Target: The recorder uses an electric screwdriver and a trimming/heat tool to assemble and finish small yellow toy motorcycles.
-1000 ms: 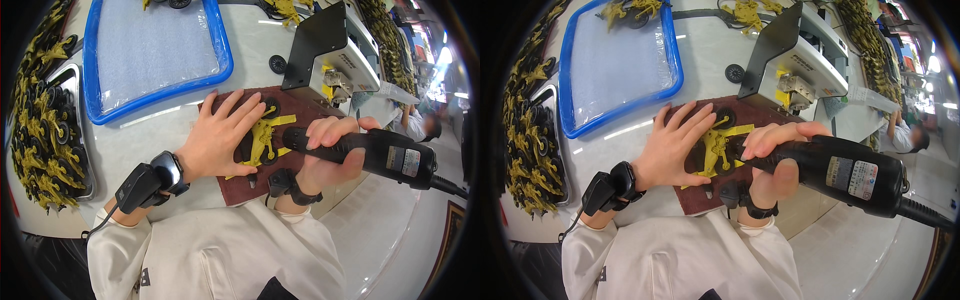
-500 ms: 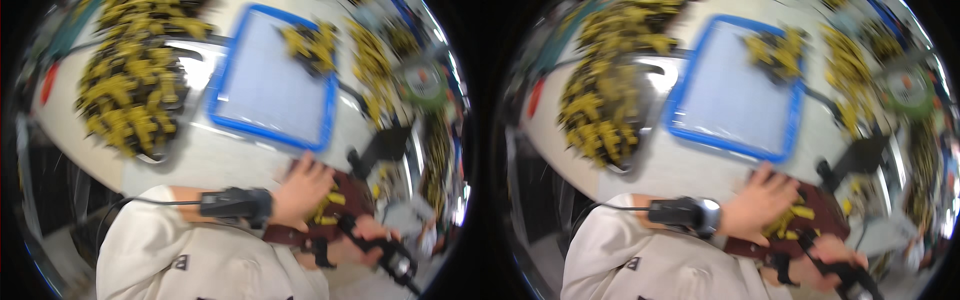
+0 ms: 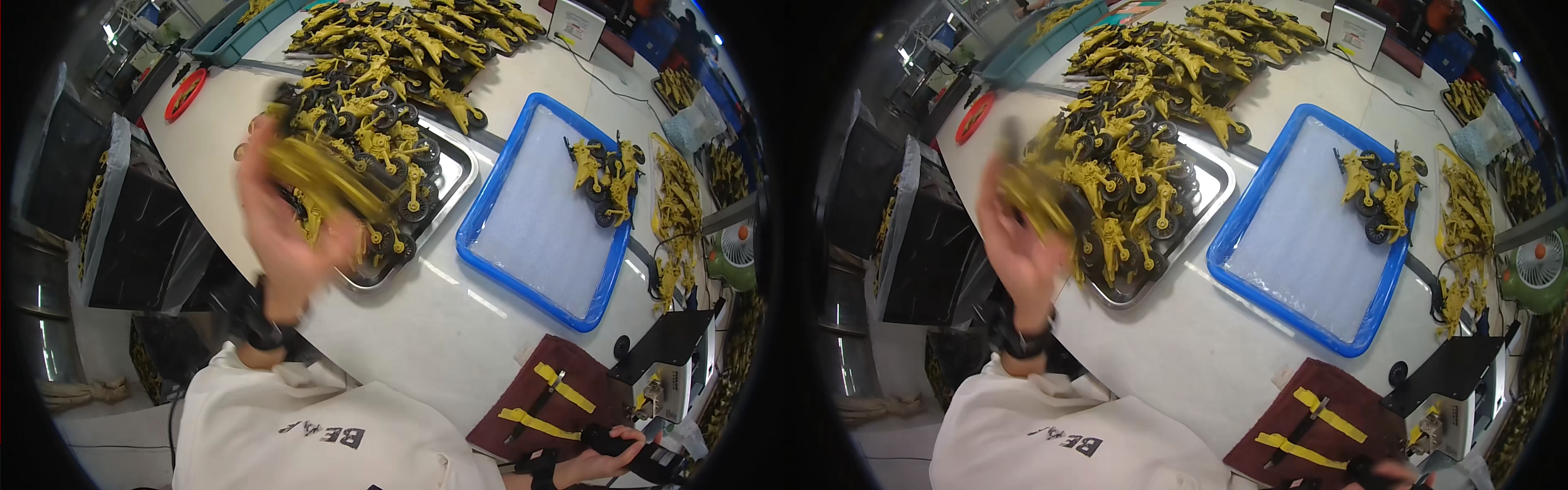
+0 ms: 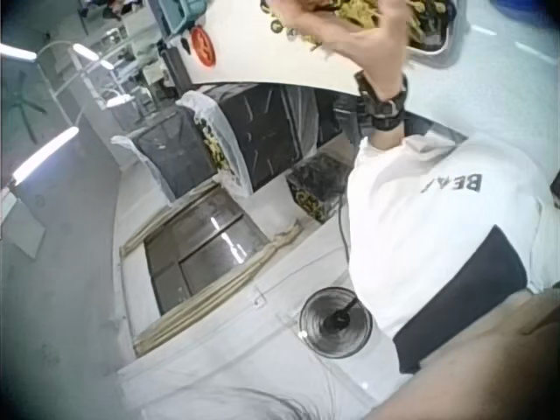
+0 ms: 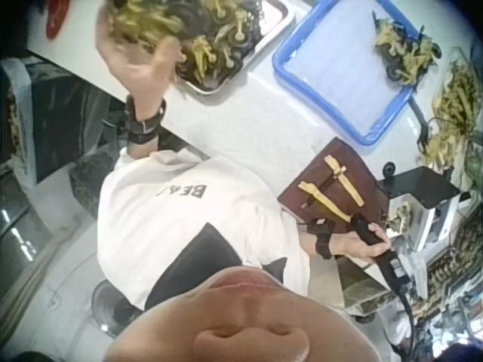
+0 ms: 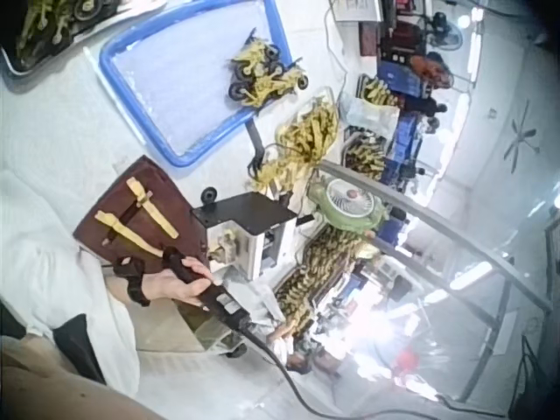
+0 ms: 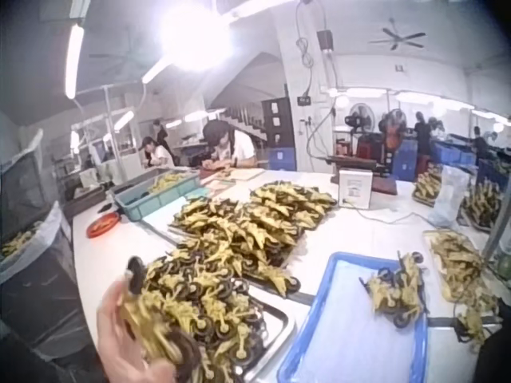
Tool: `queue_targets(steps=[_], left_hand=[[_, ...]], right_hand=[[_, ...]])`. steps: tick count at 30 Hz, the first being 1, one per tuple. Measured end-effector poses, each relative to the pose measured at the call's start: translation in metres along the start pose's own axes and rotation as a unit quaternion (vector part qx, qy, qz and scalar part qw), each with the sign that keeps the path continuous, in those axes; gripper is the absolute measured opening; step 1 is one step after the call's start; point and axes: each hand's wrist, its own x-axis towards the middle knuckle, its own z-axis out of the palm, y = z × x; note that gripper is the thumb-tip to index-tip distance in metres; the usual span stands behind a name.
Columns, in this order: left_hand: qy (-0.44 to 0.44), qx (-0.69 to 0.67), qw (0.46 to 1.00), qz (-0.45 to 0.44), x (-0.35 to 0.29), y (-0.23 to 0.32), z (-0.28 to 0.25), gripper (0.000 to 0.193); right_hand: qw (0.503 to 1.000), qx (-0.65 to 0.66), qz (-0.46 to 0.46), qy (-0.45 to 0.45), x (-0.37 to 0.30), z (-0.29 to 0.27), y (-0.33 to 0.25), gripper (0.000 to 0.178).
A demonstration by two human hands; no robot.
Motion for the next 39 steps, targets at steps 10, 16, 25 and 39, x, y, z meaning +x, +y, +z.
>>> queue_targets(steps=[10, 16, 25, 39], left_hand=[[-0.138, 0.338, 0.930, 0.034, 0.059, -0.083, -0.063, 0.062], [0.118, 0.294, 0.941, -0.118, 0.017, -0.119, -0.131, 0.062], [0.051, -0.338, 0.778, -0.527, -0.072, -0.097, -0.156, 0.048], [0.171, 0.168, 0.956, -0.169, -0.053, -0.065, -0.135, 0.054]], right_hand=[[0.999, -0.022, -0.043, -0.023, -0.010, 0.024, -0.021, 0.052], [0.999, -0.029, -0.024, 0.000, -0.007, 0.023, -0.020, 0.052], [0.999, -0.010, -0.026, -0.032, 0.005, 0.012, -0.007, 0.060], [0.997, 0.034, -0.061, -0.013, -0.002, 0.011, -0.021, 0.054]])
